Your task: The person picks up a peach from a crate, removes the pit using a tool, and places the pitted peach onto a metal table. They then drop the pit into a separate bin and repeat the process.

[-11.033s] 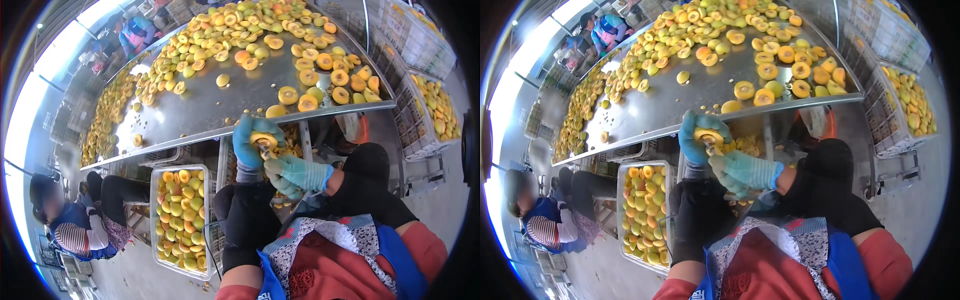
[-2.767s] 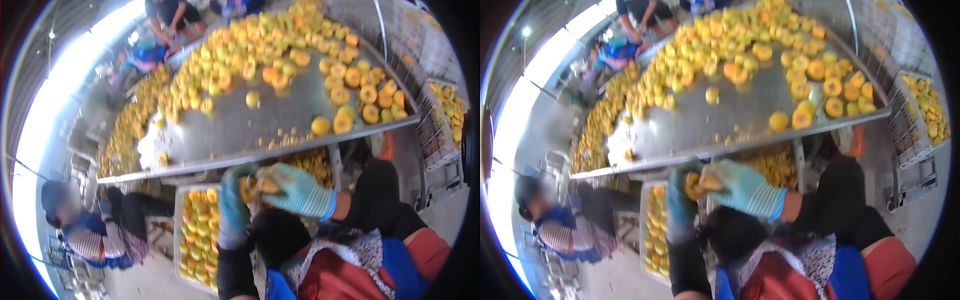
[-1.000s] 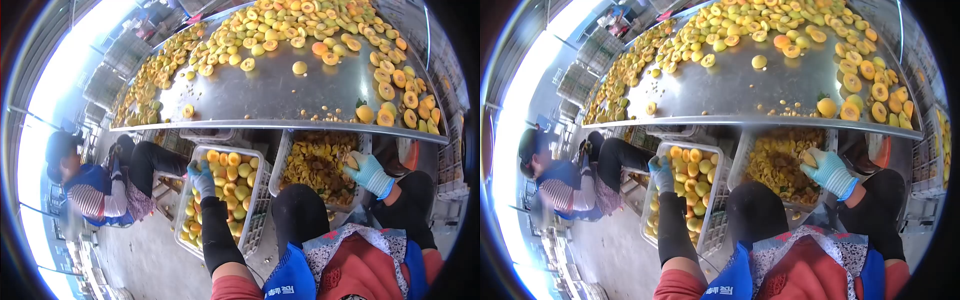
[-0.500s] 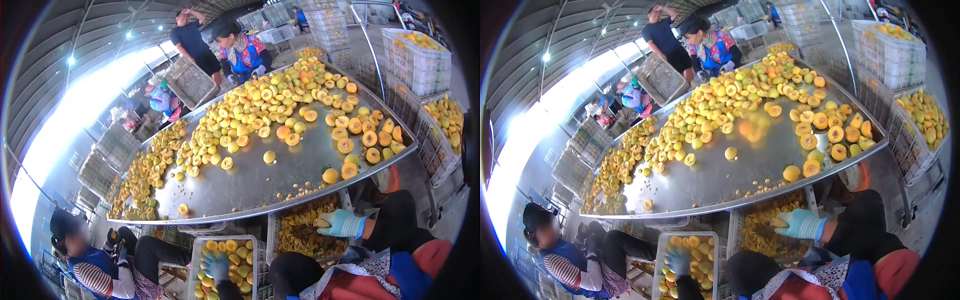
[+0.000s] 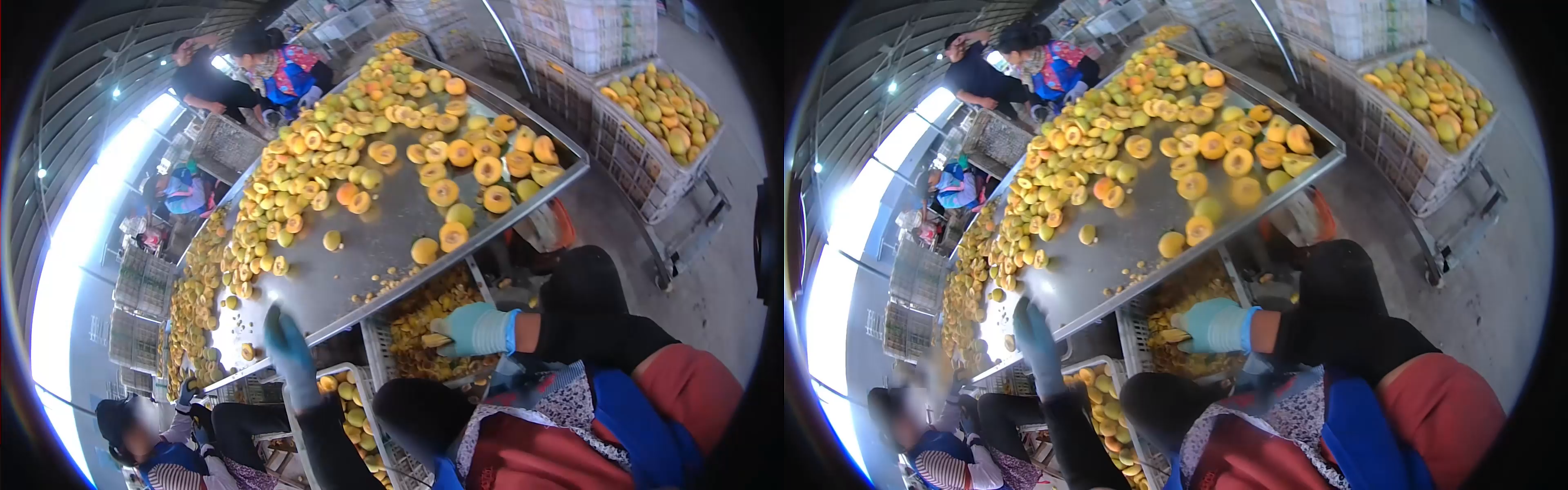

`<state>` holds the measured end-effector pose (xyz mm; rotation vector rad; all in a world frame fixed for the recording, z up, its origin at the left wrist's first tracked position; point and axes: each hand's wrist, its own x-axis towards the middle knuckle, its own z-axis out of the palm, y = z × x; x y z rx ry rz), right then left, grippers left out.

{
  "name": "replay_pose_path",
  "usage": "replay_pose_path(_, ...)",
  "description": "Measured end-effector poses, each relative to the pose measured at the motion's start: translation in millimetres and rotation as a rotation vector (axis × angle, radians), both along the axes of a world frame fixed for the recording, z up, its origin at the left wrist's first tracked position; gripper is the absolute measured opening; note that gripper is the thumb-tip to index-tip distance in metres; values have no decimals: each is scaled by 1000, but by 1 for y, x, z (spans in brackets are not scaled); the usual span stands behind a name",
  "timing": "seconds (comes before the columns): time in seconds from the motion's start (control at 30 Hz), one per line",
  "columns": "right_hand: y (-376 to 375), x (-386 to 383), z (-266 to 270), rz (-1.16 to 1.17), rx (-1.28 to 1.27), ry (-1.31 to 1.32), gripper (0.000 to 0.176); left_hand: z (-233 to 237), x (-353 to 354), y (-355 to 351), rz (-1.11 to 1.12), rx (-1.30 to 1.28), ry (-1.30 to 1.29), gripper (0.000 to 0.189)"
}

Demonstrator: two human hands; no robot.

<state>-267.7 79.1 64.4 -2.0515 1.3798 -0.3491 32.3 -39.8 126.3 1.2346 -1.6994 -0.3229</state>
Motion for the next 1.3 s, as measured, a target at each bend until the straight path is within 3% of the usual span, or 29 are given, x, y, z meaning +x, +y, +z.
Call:
replay_pose_path(0.03, 2, -3, -4, 16, -4, 6, 32, 7, -30, -14, -156, 293, 70, 37)
replay_pose_path(0.1, 4, -8, -11, 53, -23, 23, 31, 28, -115, -13, -311, 594, 95, 37)
replay_pose_path(0.2, 6, -25, -10, 35, 4, 92, 31, -12, -177, -42, -432, 364, -528, 51)
replay_pose_path(0.27, 5, -32, -11, 5, 4, 132, 32, -37, -199, -48, -662, 183, -653, 46)
replay_pose_path(0.4, 0, -40, -1, 10, -27, 170, 34, -73, -197, -74, -622, 88, -620, 32)
replay_pose_path(0.5, -2, -41, 17, -65, -153, 1, 35, -68, -173, -74, -348, 487, -142, 26)
replay_pose_path(0.53, -1, -43, 20, -122, -187, -72, 35, -58, -166, -71, -488, 736, 400, 37)
replay_pose_path(0.57, -4, -40, 18, -179, -282, -148, 35, -64, -155, -70, -556, 462, 348, 38)
replay_pose_path(0.67, -12, -25, 8, -335, -526, -471, 30, -16, -153, -9, -732, 764, 1278, 50)
replay_pose_path(0.7, -14, -20, 6, -346, -516, -476, 30, -13, -153, 4, -711, 766, 1390, 48)
replay_pose_path(0.77, -17, -8, 5, -355, -504, -495, 31, -17, -158, 18, -550, 677, 1408, 41)
replay_pose_path(0.87, -13, 4, 13, -340, -469, -515, 33, -24, -160, 38, -599, 557, 1330, 40)
replay_pose_path(1.07, -7, 14, 19, -310, -354, -444, 34, -23, -157, 61, -722, 557, 1406, 33)
replay_pose_path(1.17, -9, 20, 14, -279, -306, -425, 35, -24, -162, 64, -556, 523, 1394, 32)
replay_pose_path(1.3, -14, 27, -5, -235, -260, -472, 31, -28, -167, 64, -546, 472, 1279, 32)
